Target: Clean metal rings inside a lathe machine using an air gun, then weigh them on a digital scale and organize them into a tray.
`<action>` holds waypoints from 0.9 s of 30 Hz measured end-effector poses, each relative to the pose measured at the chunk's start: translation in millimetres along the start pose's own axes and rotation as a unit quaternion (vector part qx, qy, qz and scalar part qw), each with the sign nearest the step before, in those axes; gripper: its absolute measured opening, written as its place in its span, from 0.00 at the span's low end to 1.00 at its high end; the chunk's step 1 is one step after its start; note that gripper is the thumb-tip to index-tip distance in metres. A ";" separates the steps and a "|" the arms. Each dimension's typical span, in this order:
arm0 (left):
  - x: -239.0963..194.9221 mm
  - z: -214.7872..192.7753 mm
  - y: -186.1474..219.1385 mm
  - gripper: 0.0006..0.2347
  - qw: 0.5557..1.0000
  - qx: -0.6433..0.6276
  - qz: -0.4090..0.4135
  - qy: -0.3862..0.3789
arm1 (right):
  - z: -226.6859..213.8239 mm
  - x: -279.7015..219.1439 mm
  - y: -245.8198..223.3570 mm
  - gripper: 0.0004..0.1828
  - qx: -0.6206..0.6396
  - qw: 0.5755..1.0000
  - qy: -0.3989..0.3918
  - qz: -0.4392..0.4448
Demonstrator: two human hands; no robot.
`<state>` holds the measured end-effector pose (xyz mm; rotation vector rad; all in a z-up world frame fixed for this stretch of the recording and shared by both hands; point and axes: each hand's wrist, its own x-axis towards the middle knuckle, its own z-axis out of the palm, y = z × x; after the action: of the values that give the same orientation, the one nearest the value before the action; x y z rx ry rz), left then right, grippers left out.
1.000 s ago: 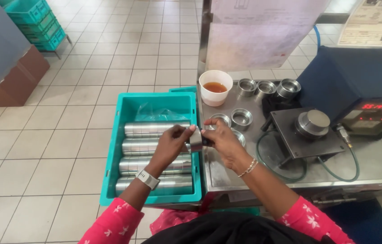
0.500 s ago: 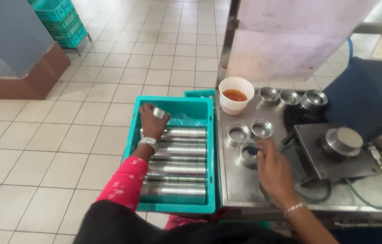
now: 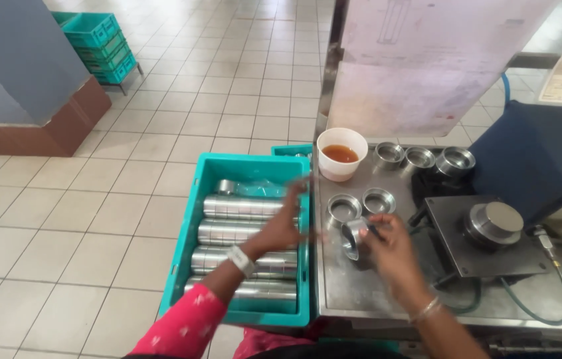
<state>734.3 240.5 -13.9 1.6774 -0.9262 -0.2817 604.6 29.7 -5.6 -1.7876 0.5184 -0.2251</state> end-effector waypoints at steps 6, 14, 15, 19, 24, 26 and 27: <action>-37.3 29.3 33.4 0.30 0.968 0.208 0.122 0.068 | 25.5 7.9 -17.8 0.19 0.252 0.962 -0.094 0.051; -50.1 11.1 34.1 0.37 0.962 0.191 0.129 0.146 | 55.4 23.1 -7.8 0.23 0.258 0.948 -0.178 0.049; -49.2 9.2 23.8 0.30 0.954 0.243 0.136 0.108 | 59.5 26.5 0.0 0.23 0.267 0.944 -0.187 0.055; -36.3 4.9 17.2 0.29 0.949 0.156 -0.258 0.094 | 68.9 18.3 -10.8 0.24 0.266 0.945 -0.183 0.055; -17.1 -9.2 -25.6 0.38 0.897 -0.333 -0.272 0.104 | 61.5 14.6 -30.8 0.13 0.079 0.939 -0.196 -0.271; -0.5 -22.4 -47.5 0.36 0.917 -0.232 -0.260 0.195 | 51.7 18.3 -41.9 0.14 -0.015 0.941 -0.132 -0.312; 6.1 -28.9 -58.7 0.35 0.919 -0.124 -0.243 0.285 | 47.6 19.2 -46.8 0.15 -0.107 0.928 -0.069 -0.349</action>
<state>781.2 259.6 -55.8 1.5990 -0.0287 -0.2076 651.9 71.5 23.5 -2.1311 -0.2282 -0.5432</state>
